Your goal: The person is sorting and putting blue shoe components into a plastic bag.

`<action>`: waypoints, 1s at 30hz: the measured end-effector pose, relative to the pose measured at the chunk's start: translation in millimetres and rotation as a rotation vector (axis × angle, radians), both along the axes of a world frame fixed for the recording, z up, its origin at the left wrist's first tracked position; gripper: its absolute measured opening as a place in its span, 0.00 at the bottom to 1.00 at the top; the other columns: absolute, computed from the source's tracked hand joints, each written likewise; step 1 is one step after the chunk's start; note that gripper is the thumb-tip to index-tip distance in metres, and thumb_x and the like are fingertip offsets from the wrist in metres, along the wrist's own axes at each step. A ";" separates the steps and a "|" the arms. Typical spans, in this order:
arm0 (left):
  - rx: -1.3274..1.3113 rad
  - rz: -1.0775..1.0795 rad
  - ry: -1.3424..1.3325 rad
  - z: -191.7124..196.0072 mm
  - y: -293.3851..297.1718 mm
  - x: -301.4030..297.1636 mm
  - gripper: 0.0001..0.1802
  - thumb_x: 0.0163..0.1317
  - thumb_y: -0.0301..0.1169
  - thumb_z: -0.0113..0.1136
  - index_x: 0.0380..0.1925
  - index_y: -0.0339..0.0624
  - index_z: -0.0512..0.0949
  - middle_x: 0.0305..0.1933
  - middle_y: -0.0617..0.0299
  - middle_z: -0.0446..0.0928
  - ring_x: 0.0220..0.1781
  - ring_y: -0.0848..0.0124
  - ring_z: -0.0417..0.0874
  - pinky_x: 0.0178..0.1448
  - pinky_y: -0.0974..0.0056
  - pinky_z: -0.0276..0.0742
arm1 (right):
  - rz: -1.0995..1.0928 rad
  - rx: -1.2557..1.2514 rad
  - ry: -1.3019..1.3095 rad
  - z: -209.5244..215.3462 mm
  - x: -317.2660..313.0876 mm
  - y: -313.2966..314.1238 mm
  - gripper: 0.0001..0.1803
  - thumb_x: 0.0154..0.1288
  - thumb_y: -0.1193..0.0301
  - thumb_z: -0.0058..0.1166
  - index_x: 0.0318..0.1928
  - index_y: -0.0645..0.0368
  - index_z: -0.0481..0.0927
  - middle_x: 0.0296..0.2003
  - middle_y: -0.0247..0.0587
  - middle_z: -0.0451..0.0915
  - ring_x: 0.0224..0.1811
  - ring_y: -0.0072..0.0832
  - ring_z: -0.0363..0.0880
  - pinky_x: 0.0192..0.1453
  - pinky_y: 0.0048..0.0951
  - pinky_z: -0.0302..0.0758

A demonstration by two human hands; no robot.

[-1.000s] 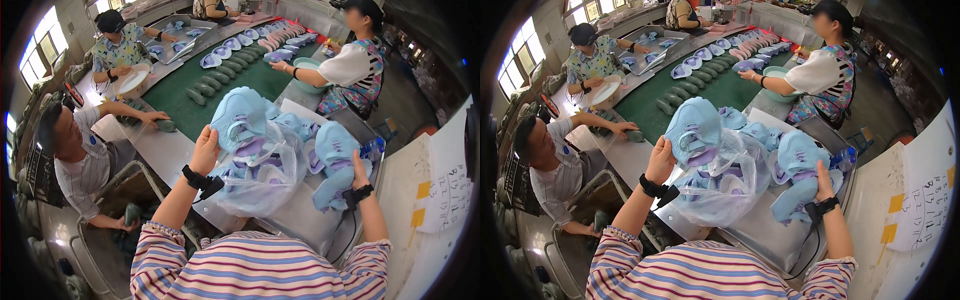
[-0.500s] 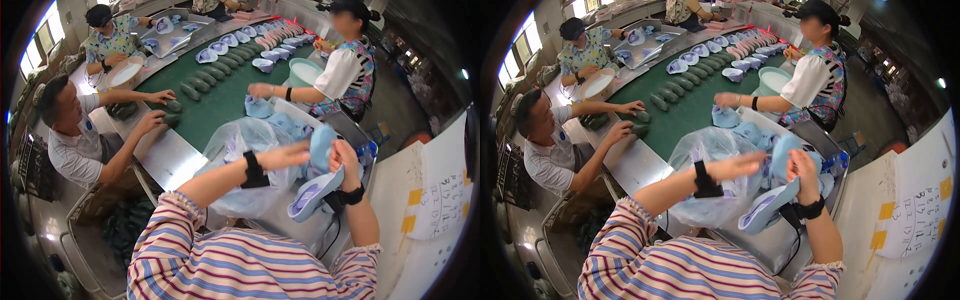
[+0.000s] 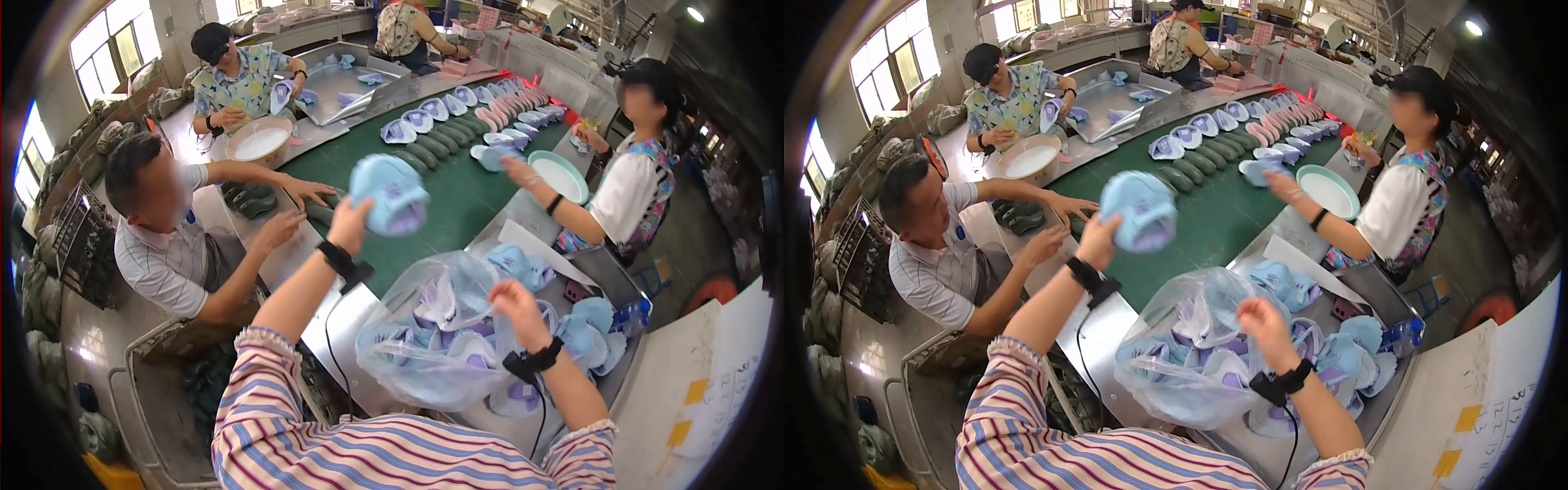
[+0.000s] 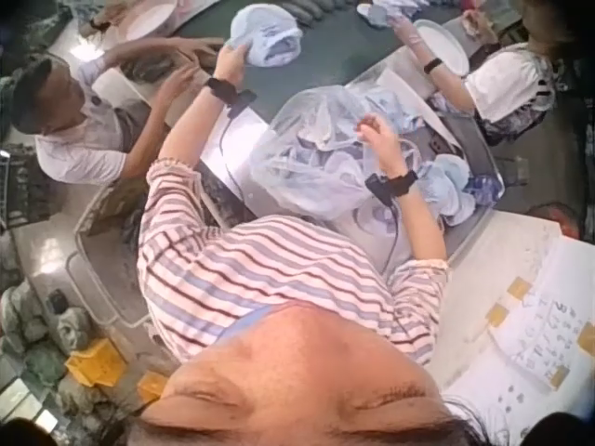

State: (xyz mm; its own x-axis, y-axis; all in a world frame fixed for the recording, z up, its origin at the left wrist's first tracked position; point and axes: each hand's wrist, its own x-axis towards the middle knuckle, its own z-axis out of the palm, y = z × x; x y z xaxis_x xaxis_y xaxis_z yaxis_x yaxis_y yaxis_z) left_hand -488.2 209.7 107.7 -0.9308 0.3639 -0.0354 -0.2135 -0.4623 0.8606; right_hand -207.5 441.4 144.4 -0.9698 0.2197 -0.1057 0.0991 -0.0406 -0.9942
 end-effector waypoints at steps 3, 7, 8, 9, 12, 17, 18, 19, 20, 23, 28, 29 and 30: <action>-0.232 0.189 0.005 0.9 -43.8 -105.7 0.22 0.60 0.30 0.52 0.52 0.35 0.62 0.53 0.51 0.67 0.41 0.64 0.78 0.45 0.62 0.74 | 0.146 0.044 -0.124 -15.4 0.9 -34.0 0.11 0.58 0.74 0.50 0.42 0.60 0.72 0.36 0.32 0.75 0.39 0.20 0.73 0.42 0.22 0.71; -0.472 0.004 -0.018 -1.4 -51.7 -122.8 0.37 0.58 0.39 0.54 0.62 0.38 0.48 0.55 0.52 0.65 0.50 0.66 0.73 0.46 0.65 0.70 | 0.420 0.382 -0.173 -34.8 -1.2 -42.5 0.13 0.57 0.72 0.52 0.42 0.62 0.74 0.38 0.41 0.77 0.41 0.26 0.76 0.44 0.26 0.72; -0.607 0.017 0.114 -15.7 -42.9 -110.7 0.30 0.59 0.37 0.52 0.59 0.38 0.57 0.51 0.57 0.70 0.47 0.68 0.75 0.46 0.66 0.71 | 0.523 0.567 -0.170 -43.5 -4.5 -39.5 0.13 0.57 0.71 0.52 0.42 0.62 0.75 0.38 0.44 0.78 0.42 0.29 0.77 0.45 0.28 0.73; -0.612 -0.218 0.144 -18.7 -21.9 -86.9 0.26 0.61 0.37 0.51 0.57 0.39 0.60 0.51 0.59 0.71 0.48 0.71 0.74 0.47 0.66 0.71 | 0.487 0.582 -0.242 -55.0 -3.7 -32.2 0.13 0.56 0.69 0.52 0.41 0.61 0.77 0.39 0.49 0.78 0.43 0.36 0.76 0.47 0.31 0.72; -0.561 -0.852 0.195 -37.9 -2.1 4.7 0.20 0.62 0.38 0.51 0.51 0.40 0.67 0.49 0.61 0.73 0.50 0.73 0.73 0.51 0.66 0.69 | 0.384 0.949 -0.112 -103.0 -2.5 -9.0 0.18 0.52 0.70 0.52 0.45 0.62 0.74 0.43 0.52 0.75 0.47 0.45 0.72 0.54 0.37 0.67; -0.875 -1.207 0.694 -105.9 -20.4 138.1 0.33 0.49 0.40 0.64 0.54 0.40 0.64 0.50 0.54 0.70 0.58 0.63 0.68 0.56 0.60 0.65 | 0.263 0.834 -0.181 -101.4 -28.5 -25.6 0.20 0.51 0.71 0.52 0.47 0.62 0.72 0.47 0.51 0.73 0.51 0.45 0.69 0.54 0.36 0.67; -1.038 -0.979 0.801 -109.9 -21.2 157.1 0.38 0.45 0.39 0.66 0.56 0.41 0.62 0.54 0.52 0.65 0.61 0.59 0.63 0.58 0.55 0.62 | 0.364 0.786 -0.231 -101.2 -33.9 -31.9 0.19 0.51 0.71 0.53 0.46 0.62 0.72 0.46 0.49 0.73 0.50 0.44 0.70 0.52 0.37 0.68; -1.190 -0.733 0.898 -112.7 -21.9 172.5 0.42 0.41 0.39 0.68 0.57 0.42 0.60 0.57 0.50 0.61 0.64 0.55 0.58 0.60 0.51 0.59 | 0.464 0.737 -0.278 -102.1 -36.8 -38.5 0.19 0.52 0.70 0.53 0.46 0.61 0.72 0.45 0.48 0.74 0.49 0.44 0.70 0.50 0.38 0.69; -1.185 -0.736 0.893 -114.2 -20.5 184.8 0.42 0.41 0.39 0.68 0.57 0.42 0.60 0.57 0.50 0.61 0.64 0.55 0.58 0.60 0.51 0.59 | 0.466 0.738 -0.285 -108.7 -36.0 -44.1 0.19 0.52 0.70 0.53 0.46 0.61 0.72 0.45 0.48 0.74 0.49 0.44 0.70 0.50 0.38 0.69; -1.183 -0.381 0.711 -121.1 -27.2 215.5 0.41 0.37 0.37 0.68 0.55 0.45 0.61 0.64 0.50 0.48 0.67 0.45 0.45 0.60 0.43 0.52 | 0.664 1.105 -0.235 -124.9 -25.0 -62.9 0.20 0.48 0.70 0.56 0.44 0.58 0.73 0.38 0.44 0.75 0.44 0.41 0.73 0.45 0.38 0.71; -1.162 -0.489 1.022 -105.1 -88.3 235.6 0.19 0.38 0.31 0.64 0.36 0.46 0.75 0.61 0.56 0.58 0.66 0.53 0.51 0.62 0.45 0.52 | 0.659 1.060 -0.134 -116.9 -10.1 -92.6 0.21 0.47 0.71 0.57 0.46 0.56 0.72 0.38 0.43 0.73 0.44 0.41 0.72 0.44 0.38 0.72; -1.077 -0.652 1.176 -114.2 -97.8 242.0 0.15 0.39 0.30 0.62 0.32 0.46 0.74 0.56 0.59 0.63 0.65 0.57 0.54 0.62 0.47 0.52 | 0.550 1.048 -0.072 -118.8 -18.4 -98.5 0.22 0.48 0.70 0.57 0.47 0.56 0.71 0.41 0.44 0.72 0.45 0.40 0.72 0.44 0.37 0.73; -0.979 -0.817 1.328 -117.8 -104.6 245.1 0.11 0.39 0.28 0.60 0.28 0.46 0.74 0.51 0.62 0.69 0.64 0.62 0.58 0.63 0.49 0.52 | 0.437 1.033 -0.011 -119.1 -29.8 -105.7 0.23 0.49 0.70 0.56 0.48 0.56 0.70 0.44 0.45 0.70 0.45 0.40 0.71 0.43 0.36 0.74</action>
State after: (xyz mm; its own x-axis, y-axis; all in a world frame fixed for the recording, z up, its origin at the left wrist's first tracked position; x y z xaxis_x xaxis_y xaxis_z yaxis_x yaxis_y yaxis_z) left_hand -243.1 105.0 -10.1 -0.1414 0.9893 0.0356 0.8629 0.1056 0.4943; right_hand -237.3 335.6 25.3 -0.9852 -0.1526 -0.0784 -0.0885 0.8436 -0.5296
